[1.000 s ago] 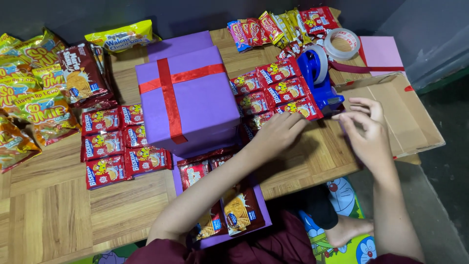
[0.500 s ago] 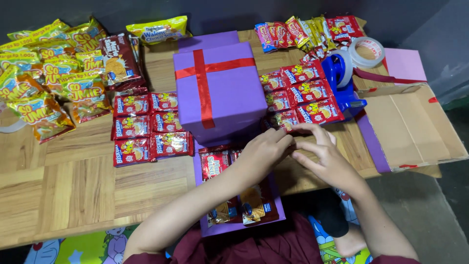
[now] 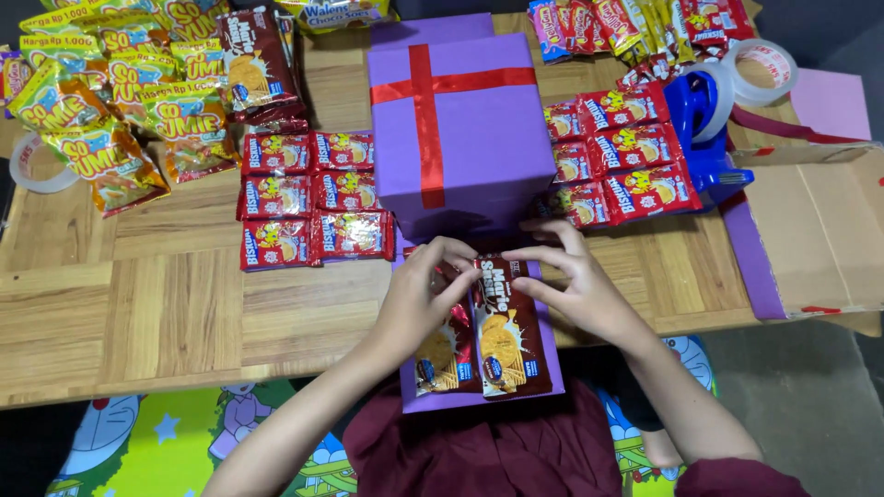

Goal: The person constructs a decorative snack box by taping various packaged snacks onto a purple cardboard base.

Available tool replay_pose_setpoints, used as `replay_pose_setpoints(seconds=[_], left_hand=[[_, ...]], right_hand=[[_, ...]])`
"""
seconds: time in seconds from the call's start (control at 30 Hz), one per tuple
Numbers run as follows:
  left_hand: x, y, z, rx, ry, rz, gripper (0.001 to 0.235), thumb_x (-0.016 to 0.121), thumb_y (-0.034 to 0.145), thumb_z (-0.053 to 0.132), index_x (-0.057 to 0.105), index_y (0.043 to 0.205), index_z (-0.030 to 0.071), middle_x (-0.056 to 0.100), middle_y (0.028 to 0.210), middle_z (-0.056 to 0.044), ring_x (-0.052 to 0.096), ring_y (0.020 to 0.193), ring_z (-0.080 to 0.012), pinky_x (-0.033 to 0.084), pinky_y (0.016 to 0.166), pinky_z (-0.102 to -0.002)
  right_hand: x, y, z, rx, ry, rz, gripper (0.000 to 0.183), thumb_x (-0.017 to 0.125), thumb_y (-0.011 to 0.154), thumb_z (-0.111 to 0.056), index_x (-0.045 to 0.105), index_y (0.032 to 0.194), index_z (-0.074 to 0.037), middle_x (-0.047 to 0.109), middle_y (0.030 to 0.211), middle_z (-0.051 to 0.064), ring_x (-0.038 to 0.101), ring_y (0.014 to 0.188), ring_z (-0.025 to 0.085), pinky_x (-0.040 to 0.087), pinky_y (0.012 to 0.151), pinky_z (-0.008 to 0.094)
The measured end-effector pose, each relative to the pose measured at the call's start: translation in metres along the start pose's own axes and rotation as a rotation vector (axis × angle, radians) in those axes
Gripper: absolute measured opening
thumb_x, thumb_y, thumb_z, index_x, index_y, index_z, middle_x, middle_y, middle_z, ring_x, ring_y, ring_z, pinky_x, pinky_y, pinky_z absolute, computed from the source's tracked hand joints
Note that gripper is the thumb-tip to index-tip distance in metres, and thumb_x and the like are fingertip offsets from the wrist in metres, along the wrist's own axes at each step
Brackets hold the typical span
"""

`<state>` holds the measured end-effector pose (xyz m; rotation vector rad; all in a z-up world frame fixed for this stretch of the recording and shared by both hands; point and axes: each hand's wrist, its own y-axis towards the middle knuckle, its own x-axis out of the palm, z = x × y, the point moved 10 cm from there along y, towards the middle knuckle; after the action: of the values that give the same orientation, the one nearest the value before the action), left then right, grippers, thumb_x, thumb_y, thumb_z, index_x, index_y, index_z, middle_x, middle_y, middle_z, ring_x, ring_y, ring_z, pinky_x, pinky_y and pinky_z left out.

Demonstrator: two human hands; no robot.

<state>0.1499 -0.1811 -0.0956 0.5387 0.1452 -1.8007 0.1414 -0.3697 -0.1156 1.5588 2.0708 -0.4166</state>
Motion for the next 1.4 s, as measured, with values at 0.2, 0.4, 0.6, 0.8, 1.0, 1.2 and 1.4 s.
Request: replay_pose_setpoints(seconds=[0.2,0.4,0.6,0.8,1.0,1.2,1.4], left_hand=[[-0.002,-0.021,-0.021,-0.179,-0.105,-0.007,0.022,0.075,0.090,0.013,0.068,0.111,0.015,0.080,0.091,-0.005,0.070,0.077,-0.0207,0.056,0.066,-0.032],[-0.001,-0.031,-0.039,-0.210,-0.050,-0.013,0.024,0.077,0.088,0.017,0.069,0.110,0.017,0.081,0.088,-0.002,0.070,0.080,-0.0214,0.057,0.069,-0.032],[0.002,-0.036,-0.052,-0.208,0.155,-0.063,0.025,0.080,0.085,0.023,0.071,0.108,0.022,0.081,0.084,0.005,0.060,0.093,-0.0205,0.056,0.080,-0.033],[-0.003,-0.038,-0.030,-0.149,0.278,-0.043,0.034,0.076,0.090,0.024,0.069,0.123,0.019,0.082,0.094,0.008,0.060,0.102,-0.0190,0.059,0.084,-0.035],[-0.012,-0.035,0.023,0.097,0.413,0.013,0.045,0.075,0.093,0.022,0.064,0.136,0.012,0.071,0.132,-0.008,0.057,0.130,-0.0291,0.057,0.095,-0.040],[0.008,-0.042,0.014,0.196,0.623,-0.196,0.066,0.077,0.089,0.032,0.055,0.141,-0.002,0.050,0.150,-0.028,0.040,0.143,-0.0458,0.043,0.110,-0.053],[0.038,-0.058,-0.034,0.168,0.743,-0.374,0.105,0.067,0.084,0.063,0.030,0.159,0.000,0.025,0.163,-0.030,0.019,0.152,-0.0479,0.023,0.119,-0.057]], right_hand=[[0.023,0.011,-0.012,0.022,-0.091,-0.021,0.017,0.079,0.087,-0.034,0.077,0.101,-0.024,0.045,0.139,0.008,0.038,0.134,0.035,0.041,0.109,0.046],[0.033,0.010,-0.016,0.027,-0.147,-0.058,0.011,0.081,0.084,-0.030,0.077,0.093,-0.024,0.044,0.139,0.008,0.035,0.136,0.035,0.032,0.113,0.048],[0.041,0.003,-0.010,0.034,-0.199,-0.097,0.009,0.080,0.084,-0.029,0.075,0.086,-0.021,0.044,0.139,0.005,0.033,0.135,0.035,0.029,0.112,0.050],[0.033,-0.001,-0.009,0.030,-0.194,-0.070,0.010,0.079,0.085,-0.028,0.075,0.087,-0.019,0.045,0.138,0.006,0.036,0.134,0.035,0.029,0.112,0.052],[0.017,-0.005,-0.023,-0.068,-0.068,0.030,0.007,0.079,0.085,-0.023,0.075,0.088,-0.018,0.050,0.132,0.004,0.048,0.128,0.029,0.041,0.107,0.042],[0.022,-0.018,-0.023,-0.203,-0.056,-0.065,0.059,0.083,0.082,-0.020,0.060,0.136,-0.014,0.050,0.142,0.014,0.046,0.139,0.036,0.035,0.117,0.052],[0.052,-0.021,-0.024,-0.240,-0.245,-0.226,0.104,0.086,0.078,-0.039,0.028,0.157,-0.003,0.045,0.156,0.018,0.033,0.148,0.035,0.015,0.122,0.057]])
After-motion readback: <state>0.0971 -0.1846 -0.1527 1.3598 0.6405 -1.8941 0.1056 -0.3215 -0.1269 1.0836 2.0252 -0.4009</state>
